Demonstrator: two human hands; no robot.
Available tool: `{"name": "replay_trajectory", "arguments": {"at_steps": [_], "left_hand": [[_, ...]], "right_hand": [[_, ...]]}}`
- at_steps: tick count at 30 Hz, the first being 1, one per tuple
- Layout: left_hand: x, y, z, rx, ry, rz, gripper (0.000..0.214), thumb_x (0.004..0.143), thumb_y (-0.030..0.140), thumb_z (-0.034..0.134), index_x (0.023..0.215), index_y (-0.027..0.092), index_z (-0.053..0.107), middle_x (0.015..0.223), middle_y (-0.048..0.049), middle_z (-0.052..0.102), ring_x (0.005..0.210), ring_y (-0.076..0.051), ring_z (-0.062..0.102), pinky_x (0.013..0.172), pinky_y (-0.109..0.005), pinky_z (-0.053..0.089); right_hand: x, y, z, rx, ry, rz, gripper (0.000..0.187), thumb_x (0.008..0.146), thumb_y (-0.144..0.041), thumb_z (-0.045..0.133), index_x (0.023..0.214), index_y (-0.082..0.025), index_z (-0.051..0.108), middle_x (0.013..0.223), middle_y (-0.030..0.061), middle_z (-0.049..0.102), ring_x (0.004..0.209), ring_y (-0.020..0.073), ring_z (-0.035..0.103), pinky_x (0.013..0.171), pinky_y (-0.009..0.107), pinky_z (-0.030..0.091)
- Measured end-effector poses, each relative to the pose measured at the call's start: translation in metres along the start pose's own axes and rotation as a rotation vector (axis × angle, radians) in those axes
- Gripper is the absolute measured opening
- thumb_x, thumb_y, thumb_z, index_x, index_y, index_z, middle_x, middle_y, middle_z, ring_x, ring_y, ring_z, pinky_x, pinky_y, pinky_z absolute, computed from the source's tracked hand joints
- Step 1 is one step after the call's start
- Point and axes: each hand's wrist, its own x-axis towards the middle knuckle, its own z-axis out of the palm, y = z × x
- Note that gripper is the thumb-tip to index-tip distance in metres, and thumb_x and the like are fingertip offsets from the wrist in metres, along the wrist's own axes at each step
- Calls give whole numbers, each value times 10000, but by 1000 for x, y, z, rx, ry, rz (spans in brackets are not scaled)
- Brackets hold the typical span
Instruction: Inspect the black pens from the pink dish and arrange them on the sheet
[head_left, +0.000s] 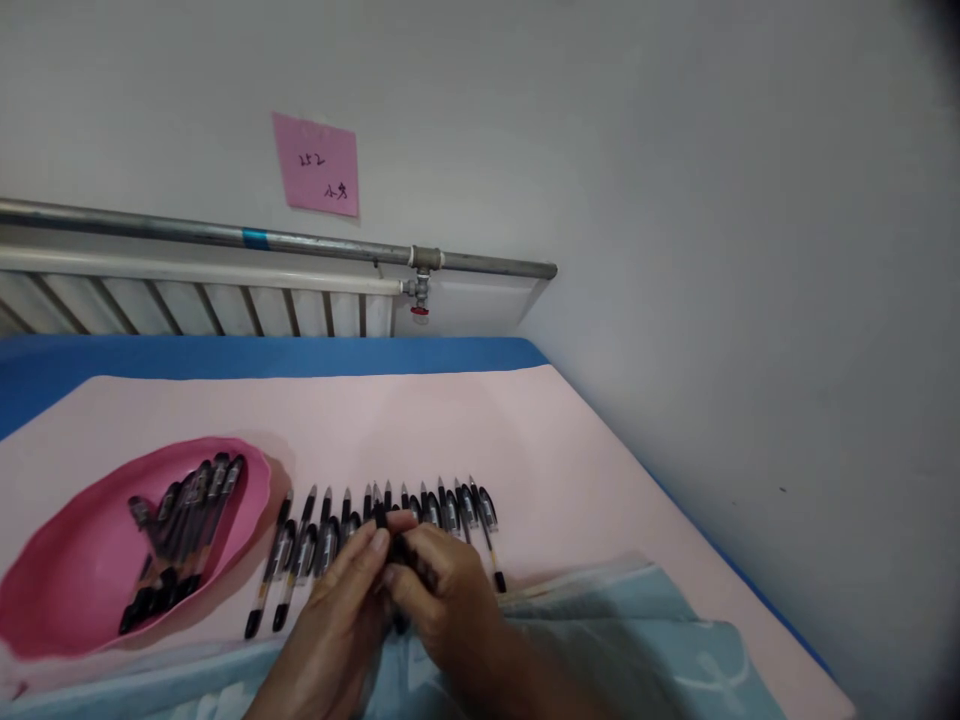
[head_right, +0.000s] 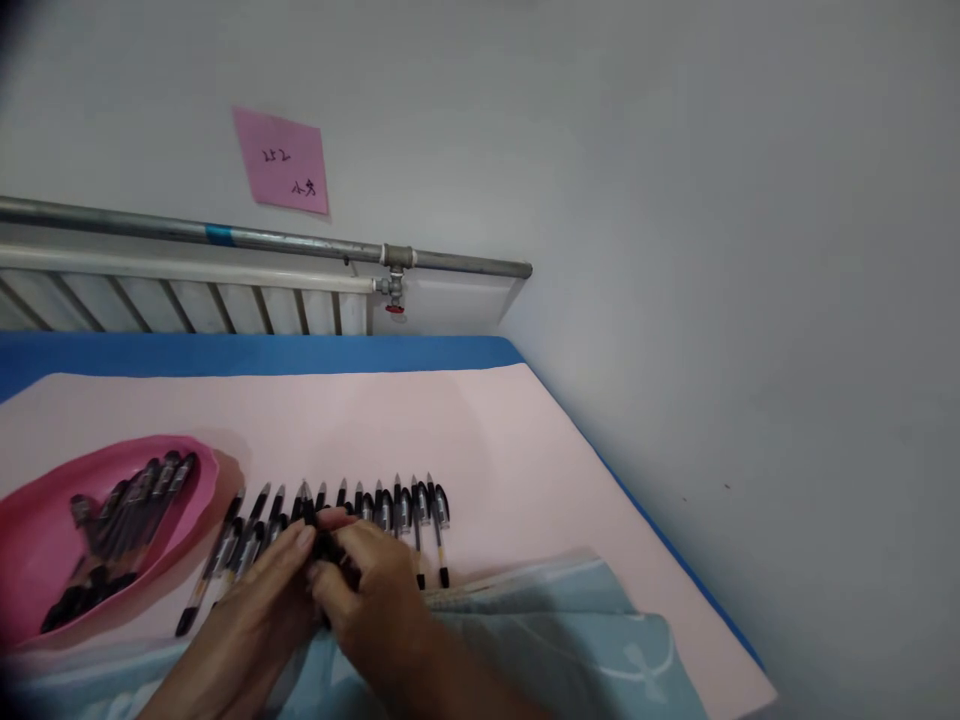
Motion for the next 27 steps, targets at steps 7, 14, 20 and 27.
{"name": "replay_trajectory", "arguments": {"at_steps": [7,14,20,27], "left_hand": [[2,4,-9,195,-177,-14,441,715,470,601,1029,161,632,1074,-116,636,1065,-259,540,870,-362,454],[5,10,-11,327,-93,-12,377,732,443,589,966,150,635,984,-111,652,934,-234,586,761,-315,471],[2,14,-9,348,-90,-39,362,714,457,603,917,159,638,950,-95,647,918,-222,578,757,-305,461],[2,15,-8,380,-114,-55,363,709,470,603,910,170,640,995,-92,638,923,-218,576,771,-308,451]], "right_hand": [[14,27,-52,58,215,139,190,817,-342,462,705,-190,483,548,-58,389,505,88,376,479,197,302],[27,65,-102,-330,287,373,226,744,-296,472,548,-186,447,493,-47,436,517,104,435,505,210,312],[26,74,-99,-423,169,496,176,695,-239,505,531,-189,464,438,-52,461,451,94,440,466,204,287],[24,76,-98,-511,118,511,109,680,-195,520,583,-192,471,458,-52,464,484,99,472,476,198,285]]}}
